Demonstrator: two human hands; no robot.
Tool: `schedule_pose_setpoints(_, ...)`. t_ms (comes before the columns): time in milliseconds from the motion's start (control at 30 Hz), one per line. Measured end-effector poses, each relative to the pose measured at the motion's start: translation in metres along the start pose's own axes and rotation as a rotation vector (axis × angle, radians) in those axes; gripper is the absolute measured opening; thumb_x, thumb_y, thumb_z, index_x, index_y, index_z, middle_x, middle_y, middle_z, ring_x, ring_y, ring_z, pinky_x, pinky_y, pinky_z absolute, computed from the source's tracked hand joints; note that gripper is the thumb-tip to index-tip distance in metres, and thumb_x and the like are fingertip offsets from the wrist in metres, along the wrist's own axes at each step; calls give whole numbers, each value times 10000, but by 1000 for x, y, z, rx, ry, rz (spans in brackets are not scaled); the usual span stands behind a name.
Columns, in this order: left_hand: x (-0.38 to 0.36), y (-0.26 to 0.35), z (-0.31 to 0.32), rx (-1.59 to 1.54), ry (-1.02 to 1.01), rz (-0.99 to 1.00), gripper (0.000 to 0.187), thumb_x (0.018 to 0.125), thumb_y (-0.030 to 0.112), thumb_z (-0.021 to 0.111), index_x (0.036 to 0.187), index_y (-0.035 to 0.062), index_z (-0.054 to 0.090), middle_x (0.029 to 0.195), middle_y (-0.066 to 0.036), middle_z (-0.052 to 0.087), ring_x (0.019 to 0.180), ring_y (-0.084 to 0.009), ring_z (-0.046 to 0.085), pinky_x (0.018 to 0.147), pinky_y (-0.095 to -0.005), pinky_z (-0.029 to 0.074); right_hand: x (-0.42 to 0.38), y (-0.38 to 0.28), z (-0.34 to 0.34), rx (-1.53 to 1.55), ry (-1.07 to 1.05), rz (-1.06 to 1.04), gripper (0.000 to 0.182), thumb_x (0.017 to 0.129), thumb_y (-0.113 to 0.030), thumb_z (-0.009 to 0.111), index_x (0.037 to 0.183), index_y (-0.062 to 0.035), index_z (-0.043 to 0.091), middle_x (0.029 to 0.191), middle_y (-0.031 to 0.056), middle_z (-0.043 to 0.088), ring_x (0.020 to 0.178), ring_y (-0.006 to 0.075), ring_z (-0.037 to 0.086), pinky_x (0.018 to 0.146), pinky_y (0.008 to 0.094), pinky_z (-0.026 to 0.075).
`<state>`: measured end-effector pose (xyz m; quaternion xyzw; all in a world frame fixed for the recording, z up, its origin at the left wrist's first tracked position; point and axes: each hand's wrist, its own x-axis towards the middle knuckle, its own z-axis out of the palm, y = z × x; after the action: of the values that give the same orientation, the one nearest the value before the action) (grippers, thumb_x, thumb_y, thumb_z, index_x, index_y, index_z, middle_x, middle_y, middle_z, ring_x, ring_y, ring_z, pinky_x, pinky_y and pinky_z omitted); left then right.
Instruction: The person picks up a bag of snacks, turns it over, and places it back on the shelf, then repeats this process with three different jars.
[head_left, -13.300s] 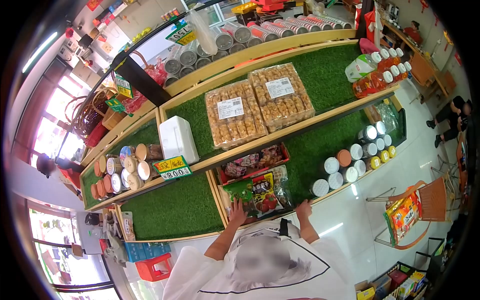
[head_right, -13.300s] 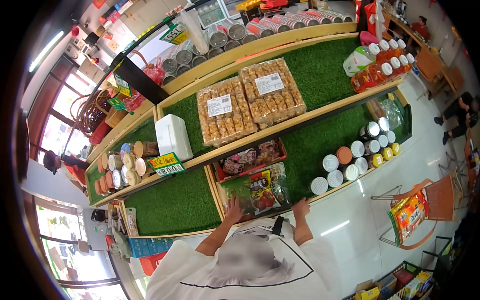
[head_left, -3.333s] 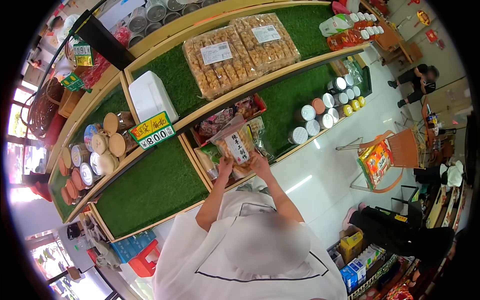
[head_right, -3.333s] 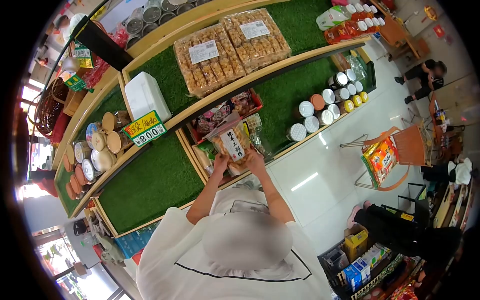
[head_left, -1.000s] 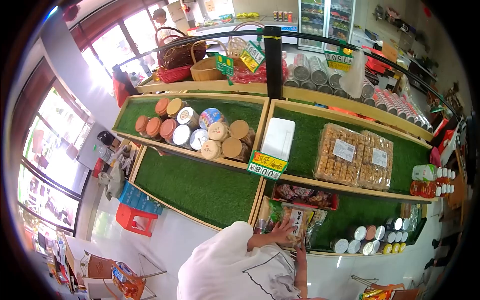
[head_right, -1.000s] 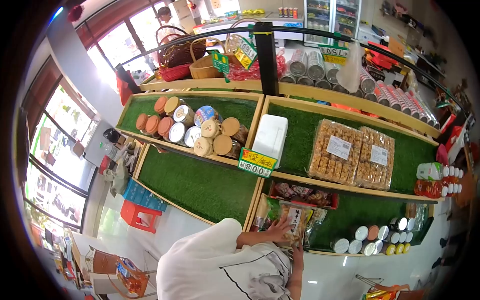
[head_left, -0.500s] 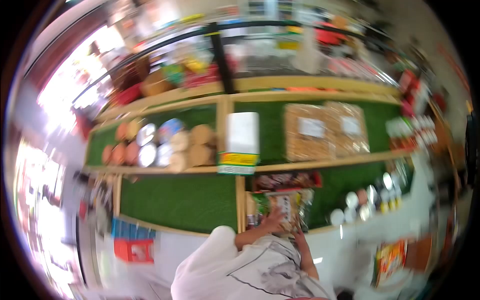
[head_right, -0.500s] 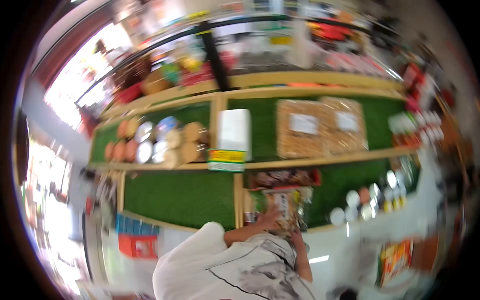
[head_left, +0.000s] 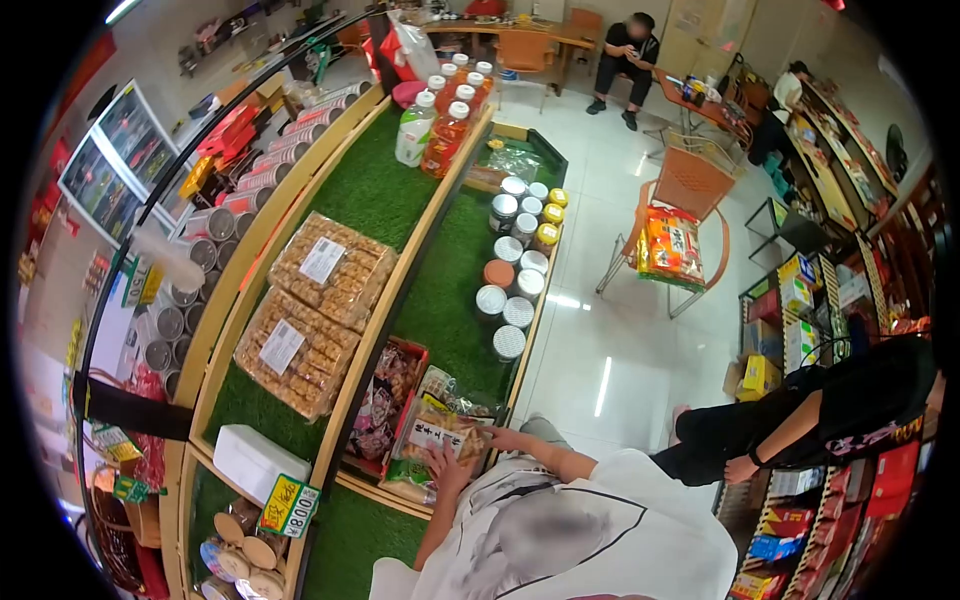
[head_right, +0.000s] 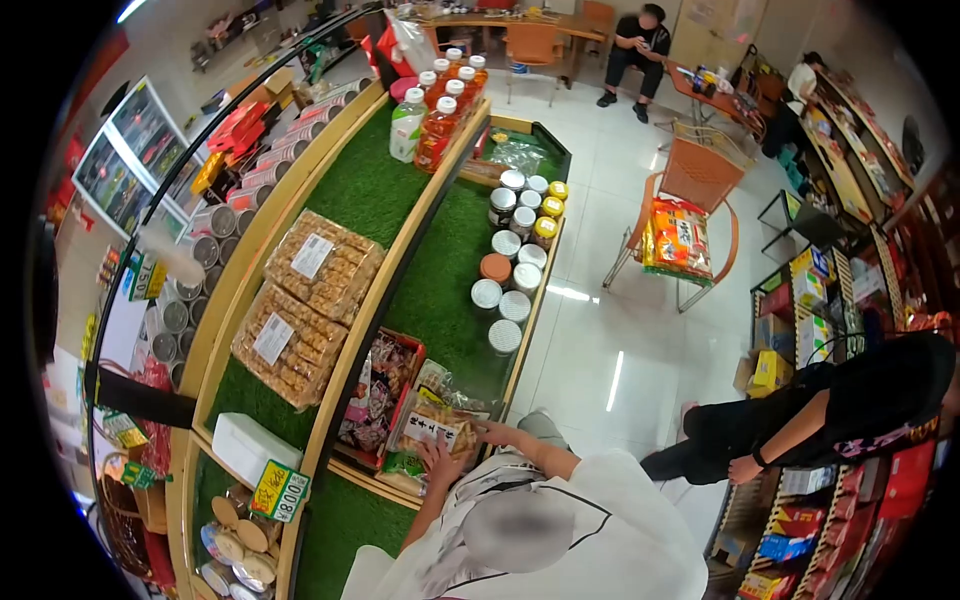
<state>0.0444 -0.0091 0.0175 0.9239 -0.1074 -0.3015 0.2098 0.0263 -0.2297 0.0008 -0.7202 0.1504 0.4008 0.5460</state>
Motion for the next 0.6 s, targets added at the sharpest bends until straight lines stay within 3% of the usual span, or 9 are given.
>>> schedule_pose_setpoints(67, 0, 0, 0, 14, -5, 2, 986, 769, 580, 607, 1489, 236, 28, 1529, -163, -137, 1384, -427, -122, 1075, -606, 75, -9, -5, 0, 28, 16, -21, 704, 818, -380, 563, 1453, -299, 269, 1329, 177, 481, 1117, 298, 546, 792, 382, 509)
schedule_pose_setpoints(133, -1, 2, 0, 21, 0, 7, 987, 767, 572, 611, 1489, 234, 29, 1529, -169, -131, 1384, -429, -122, 1075, -605, 76, 17, 20, 10, 20, 173, -354, 719, 814, -376, 577, 1457, -283, 268, 1018, 127, 564, 833, 223, 566, 681, 334, 496)
schedule_pose_setpoints(200, -1, 0, 2, 21, 13, 14, 989, 764, 562, 618, 1489, 231, 31, 1529, -172, -124, 1383, -430, -122, 1076, -605, 77, 31, 38, 18, -20, 252, -492, 725, 812, -367, 584, 1458, -271, 269, 877, 107, 607, 706, 188, 578, 632, 313, 490)
schedule_pose_setpoints(300, 3, -1, 5, 28, 11, 14, 1008, 756, 543, 652, 1488, 223, 38, 1509, -180, -199, 1347, -499, -153, 1037, -647, 107, 23, 30, 12, -58, 202, -358, 722, 812, -348, 589, 1456, -251, 278, 926, 130, 613, 769, 192, 586, 665, 317, 491)
schedule_pose_setpoints(367, 0, 3, 3, 22, 23, -7, 995, 751, 548, 640, 1488, 221, 57, 1522, -182, -138, 1370, -454, -138, 1064, -616, 80, 9, 16, 7, -26, 156, -295, 721, 809, -342, 595, 1454, -246, 286, 944, 141, 616, 793, 191, 596, 680, 315, 494)
schedule_pose_setpoints(500, -3, 7, -1, 12, 52, -4, 986, 747, 557, 630, 1489, 210, 81, 1529, -185, -106, 1383, -425, -136, 1086, -585, 49, 57, 55, 17, 21, 147, -226, 719, 797, -348, 597, 1447, -289, 294, 930, 145, 623, 756, 200, 611, 676, 319, 506)
schedule_pose_setpoints(600, -4, 7, -2, -14, 48, 8, 995, 743, 569, 629, 1489, 197, 84, 1529, -185, -112, 1386, -418, -138, 1096, -562, 38, 19, 19, 3, 17, 45, -60, 716, 784, -352, 597, 1438, -319, 306, 1060, 167, 614, 801, 219, 621, 686, 333, 520)
